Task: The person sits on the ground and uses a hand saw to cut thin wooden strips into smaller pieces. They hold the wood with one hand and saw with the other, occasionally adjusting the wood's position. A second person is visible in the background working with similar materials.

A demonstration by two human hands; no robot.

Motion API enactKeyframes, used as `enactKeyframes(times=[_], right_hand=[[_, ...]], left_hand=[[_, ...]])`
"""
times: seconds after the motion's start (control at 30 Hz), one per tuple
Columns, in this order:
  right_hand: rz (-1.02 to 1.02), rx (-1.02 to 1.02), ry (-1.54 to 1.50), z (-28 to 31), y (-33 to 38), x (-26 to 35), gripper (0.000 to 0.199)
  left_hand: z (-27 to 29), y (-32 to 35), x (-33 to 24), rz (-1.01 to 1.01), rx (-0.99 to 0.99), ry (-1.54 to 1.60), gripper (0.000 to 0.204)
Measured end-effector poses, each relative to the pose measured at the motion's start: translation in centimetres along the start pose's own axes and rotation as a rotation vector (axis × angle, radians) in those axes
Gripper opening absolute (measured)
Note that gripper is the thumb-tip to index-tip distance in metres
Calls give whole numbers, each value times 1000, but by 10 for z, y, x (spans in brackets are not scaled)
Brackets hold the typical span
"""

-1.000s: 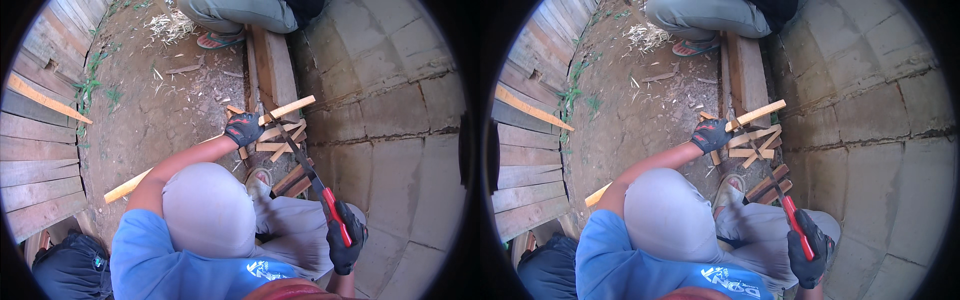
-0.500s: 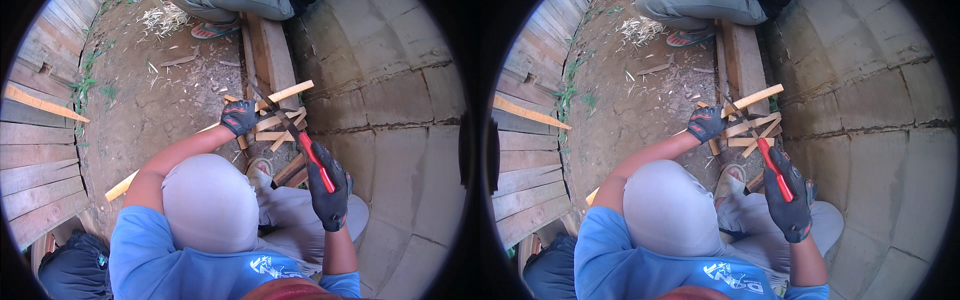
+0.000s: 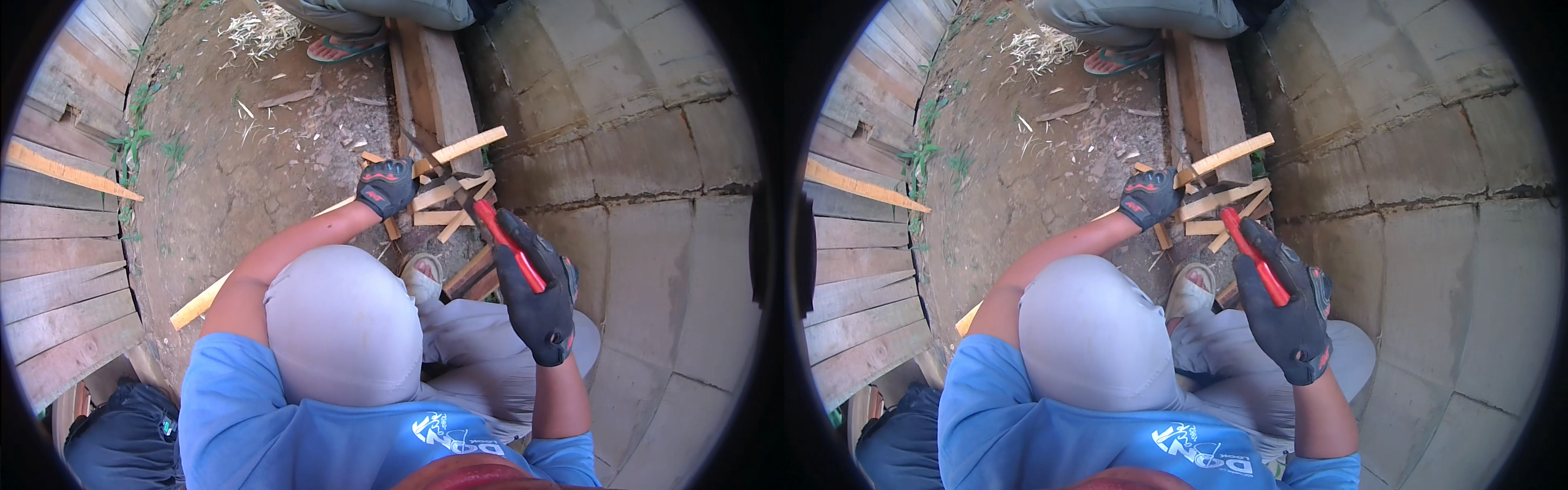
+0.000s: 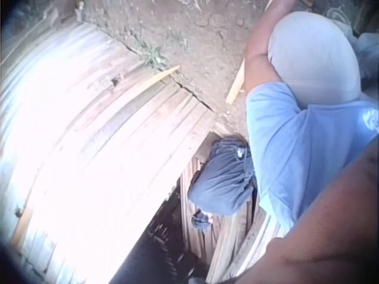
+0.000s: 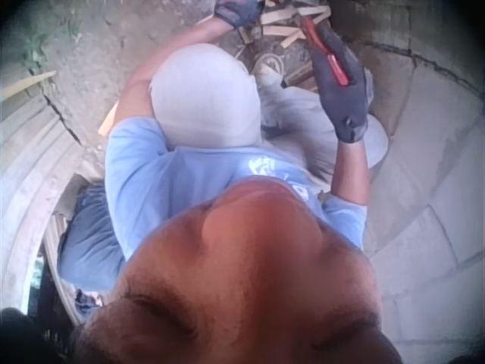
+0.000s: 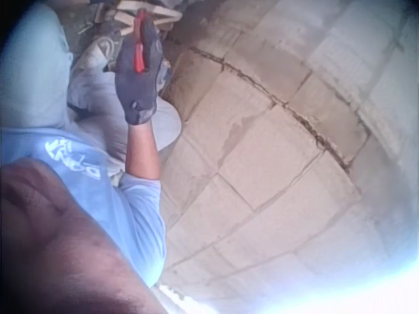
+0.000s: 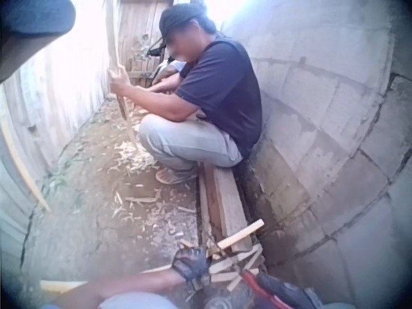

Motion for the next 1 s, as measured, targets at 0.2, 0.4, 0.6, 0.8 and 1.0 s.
enactKeyframes(times=[0.2, 0.4, 0.6, 0.8, 1.0], right_hand=[[68, -92, 33, -12, 11, -15, 39], [61, -14, 107, 23, 8, 30, 39], [-143, -29, 55, 5, -1, -4, 42], [-64, 6, 53, -8, 14, -7, 39], [-86, -34, -26, -4, 10, -5, 39]], left_hand=[[9, -8, -9, 39, 115, 3, 39], [38, 3, -33, 44, 226, 63, 43], [14, -20, -8, 30, 83, -13, 43], [9, -7, -13, 44, 68, -40, 42], [4, -3, -4, 16, 47, -63, 42]])
Point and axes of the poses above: each hand's wrist, its own y-axis away from the middle knuckle, its own z-axis out of the back of the hand, x = y × z, the point moved 1 cm from there along -y, towards the middle knuckle, and after that the axes turned 9 degrees about z, right-handed, at the moved point
